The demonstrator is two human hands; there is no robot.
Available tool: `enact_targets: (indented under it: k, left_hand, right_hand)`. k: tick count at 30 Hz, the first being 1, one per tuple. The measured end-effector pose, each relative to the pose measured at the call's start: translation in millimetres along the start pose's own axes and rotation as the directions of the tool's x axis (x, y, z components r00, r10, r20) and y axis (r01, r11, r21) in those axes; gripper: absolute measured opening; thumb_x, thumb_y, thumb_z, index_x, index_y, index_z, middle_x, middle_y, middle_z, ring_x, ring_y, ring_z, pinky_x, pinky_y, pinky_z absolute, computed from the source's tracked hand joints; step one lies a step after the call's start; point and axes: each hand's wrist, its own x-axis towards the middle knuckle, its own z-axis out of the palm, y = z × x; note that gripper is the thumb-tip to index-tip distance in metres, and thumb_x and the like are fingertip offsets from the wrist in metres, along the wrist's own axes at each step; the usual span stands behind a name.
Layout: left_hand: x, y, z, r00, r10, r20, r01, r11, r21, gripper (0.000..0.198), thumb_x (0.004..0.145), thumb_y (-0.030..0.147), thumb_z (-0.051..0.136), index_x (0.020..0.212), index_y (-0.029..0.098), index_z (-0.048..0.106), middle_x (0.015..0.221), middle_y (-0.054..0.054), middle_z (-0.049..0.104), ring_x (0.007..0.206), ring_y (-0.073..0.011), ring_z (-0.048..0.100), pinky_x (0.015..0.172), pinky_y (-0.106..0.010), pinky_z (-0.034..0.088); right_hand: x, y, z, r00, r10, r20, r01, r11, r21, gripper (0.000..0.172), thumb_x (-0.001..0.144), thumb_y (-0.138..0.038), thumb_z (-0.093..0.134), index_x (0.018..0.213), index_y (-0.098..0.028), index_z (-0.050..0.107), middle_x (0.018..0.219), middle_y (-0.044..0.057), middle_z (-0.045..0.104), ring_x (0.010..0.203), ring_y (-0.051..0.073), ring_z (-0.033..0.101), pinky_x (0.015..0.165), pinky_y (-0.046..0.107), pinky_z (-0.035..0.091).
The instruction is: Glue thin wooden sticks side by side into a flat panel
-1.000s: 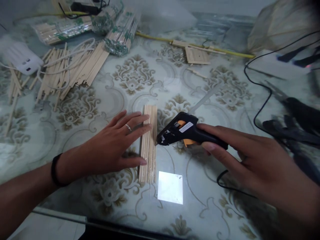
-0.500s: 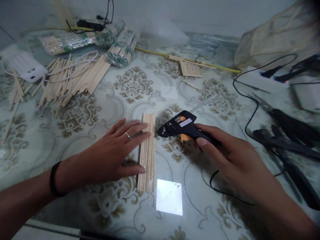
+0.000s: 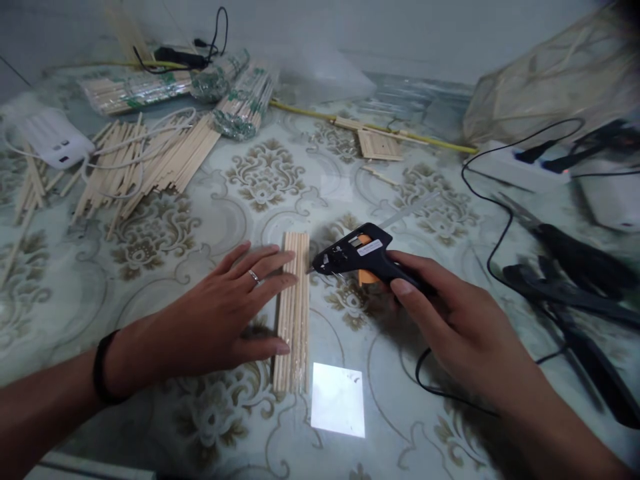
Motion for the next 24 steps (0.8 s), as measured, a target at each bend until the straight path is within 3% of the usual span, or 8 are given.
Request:
enact_targets:
  k: [3, 6, 12, 20, 24]
  left_hand:
    - [0, 0, 0.6, 1.0, -0.002, 0.006, 0.002, 1.0, -0.005, 0.075, 0.11, 0.064, 0.079, 0.164, 0.018, 0.057, 0.181, -0.024, 0.057, 0.175, -0.0447, 0.049, 0.146, -0.072, 0.038]
    - [-1, -1, 0.9, 1.0, -0.01, 0.014, 0.01, 1.0, -0.014, 0.075, 0.111, 0.064, 0.079, 0.165, 0.018, 0.057, 0.181, -0.024, 0.057, 0.176, -0.0445, 0.048, 0.146, -0.072, 0.037]
    - [0, -1, -0.8, 1.0, -0.015, 0.013, 0.015, 0.999, -0.043, 0.073, 0.11, 0.064, 0.08, 0.165, 0.02, 0.059, 0.182, -0.023, 0.057, 0.177, -0.0436, 0.047, 0.148, -0.07, 0.035]
    - [0, -2, -0.7, 1.0, -0.007, 0.005, 0.007, 0.999, -0.048, 0.074, 0.111, 0.066, 0.078, 0.165, 0.019, 0.058, 0.182, -0.023, 0.056, 0.177, -0.0433, 0.046, 0.15, -0.068, 0.032]
    - [0, -3, -2.0, 1.0, 0.007, 0.004, -0.007, 0.999, -0.05, 0.074, 0.111, 0.066, 0.077, 0.165, 0.019, 0.058, 0.181, -0.024, 0.057, 0.177, -0.0435, 0.047, 0.149, -0.069, 0.034]
  right_hand:
    - [-2, 0, 1, 1.0, 0.004, 0.027, -0.004, 1.0, 0.015, 0.05, 0.118, -0.06, 0.058, 0.147, -0.025, 0.08, 0.084, 0.004, 0.088, 0.066, 0.025, 0.08, 0.064, 0.037, 0.067]
    - [-3, 2, 2, 1.0, -0.002, 0.024, 0.002, 1.0, 0.007, 0.053, 0.118, -0.062, 0.06, 0.149, -0.024, 0.08, 0.097, 0.008, 0.093, 0.076, 0.029, 0.086, 0.078, 0.042, 0.073]
    - [-1, 0, -2, 0.996, -0.078, 0.032, 0.078, 0.997, -0.001, 0.043, 0.117, -0.051, 0.067, 0.15, -0.028, 0.083, 0.128, 0.011, 0.095, 0.103, 0.033, 0.093, 0.1, 0.052, 0.076]
    - [0, -6, -4, 0.997, -0.076, 0.03, 0.076, 0.997, 0.006, 0.043, 0.115, -0.051, 0.069, 0.149, -0.031, 0.086, 0.137, 0.011, 0.094, 0.108, 0.036, 0.094, 0.1, 0.054, 0.077]
    - [1, -7, -5, 0.999, 0.007, 0.041, -0.01, 0.998, 0.054, 0.049, 0.111, -0.052, 0.071, 0.146, -0.022, 0.087, 0.132, 0.015, 0.094, 0.108, 0.037, 0.093, 0.104, 0.056, 0.075]
